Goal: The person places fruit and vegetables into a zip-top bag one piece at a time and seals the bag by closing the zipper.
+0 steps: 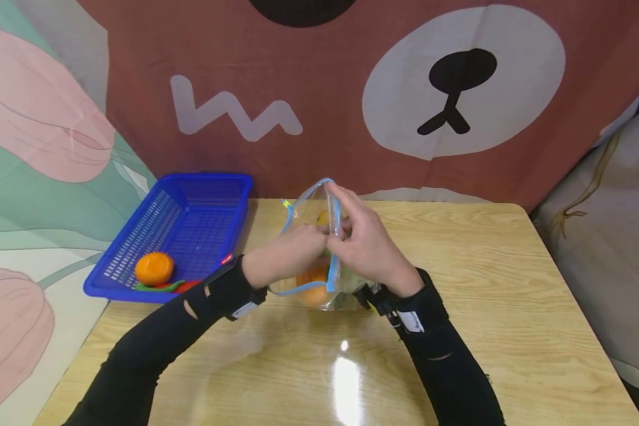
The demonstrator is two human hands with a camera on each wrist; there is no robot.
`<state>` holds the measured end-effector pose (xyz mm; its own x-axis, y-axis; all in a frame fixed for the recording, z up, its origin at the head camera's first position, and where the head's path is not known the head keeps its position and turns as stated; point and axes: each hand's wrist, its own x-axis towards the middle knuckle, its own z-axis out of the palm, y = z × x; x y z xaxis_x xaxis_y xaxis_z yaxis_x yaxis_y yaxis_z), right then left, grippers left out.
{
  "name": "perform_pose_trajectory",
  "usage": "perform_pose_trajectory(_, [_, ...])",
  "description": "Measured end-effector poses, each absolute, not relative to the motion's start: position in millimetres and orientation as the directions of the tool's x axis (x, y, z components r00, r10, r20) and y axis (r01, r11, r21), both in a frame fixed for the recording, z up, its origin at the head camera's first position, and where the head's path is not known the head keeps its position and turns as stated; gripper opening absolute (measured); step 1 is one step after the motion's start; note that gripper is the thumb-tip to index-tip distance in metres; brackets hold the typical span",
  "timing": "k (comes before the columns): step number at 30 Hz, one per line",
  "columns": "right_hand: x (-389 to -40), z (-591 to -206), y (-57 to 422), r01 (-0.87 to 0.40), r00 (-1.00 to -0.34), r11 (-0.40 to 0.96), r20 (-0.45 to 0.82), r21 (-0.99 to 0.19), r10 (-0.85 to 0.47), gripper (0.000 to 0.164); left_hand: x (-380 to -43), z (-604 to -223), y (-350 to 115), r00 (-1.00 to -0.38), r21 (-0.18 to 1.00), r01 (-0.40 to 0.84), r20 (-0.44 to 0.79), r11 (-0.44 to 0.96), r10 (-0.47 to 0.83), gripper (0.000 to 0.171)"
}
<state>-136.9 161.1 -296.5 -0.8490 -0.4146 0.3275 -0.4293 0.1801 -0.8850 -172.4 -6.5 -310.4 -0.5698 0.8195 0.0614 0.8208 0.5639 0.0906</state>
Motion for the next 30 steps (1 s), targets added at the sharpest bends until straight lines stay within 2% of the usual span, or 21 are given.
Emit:
perform_pose_trajectory(4, [-138,-296,163,-0.419,-0.851,0.174,0.319,-0.891,-0.418,0.077,-172,-302,-16,-0.538,0.108,0.843,0.135,0.527,0.832,0.012])
perform_pose_trajectory(11, [-139,-297,162,-0.405,-0.850,0.147,0.313,-0.902,-0.424,0.077,-172,-279,-45,-0.359,0.112,0.932,0.421,0.345,0.833,0.004])
perform_pose_trajectory(14, [-139,-298,161,-0.402,-0.851,0.137,0.314,-0.905,-0.421,0.077,-176,-270,-62,-0.342,0.095,0.934,0.520,0.344,0.783,0.004])
perform_pose_trajectory(17, [-139,-298,160,-0.411,-0.850,0.137,0.324,-0.901,-0.416,0.078,-184,-261,-83,-0.405,0.120,0.903,0.558,0.412,0.725,0.004])
perform_pose_trajectory(20, [-139,-298,160,-0.418,-0.848,0.139,0.331,-0.898,-0.414,0.077,-197,-256,-107,-0.509,0.175,0.847,0.540,0.502,0.670,0.007])
perform_pose_trajectory(26, [-138,-298,160,-0.423,-0.847,0.149,0.331,-0.894,-0.415,0.077,-230,-271,-163,-0.755,0.244,0.641,0.372,0.728,0.540,0.013])
perform_pose_trajectory(28, [-138,-298,161,-0.427,-0.845,0.151,0.334,-0.892,-0.417,0.077,-237,-281,-179,-0.811,0.252,0.575,0.298,0.778,0.503,0.013])
perform_pose_trajectory(30, [-138,-298,161,-0.431,-0.844,0.157,0.336,-0.888,-0.418,0.077,-243,-292,-193,-0.842,0.254,0.536,0.238,0.805,0.485,0.014])
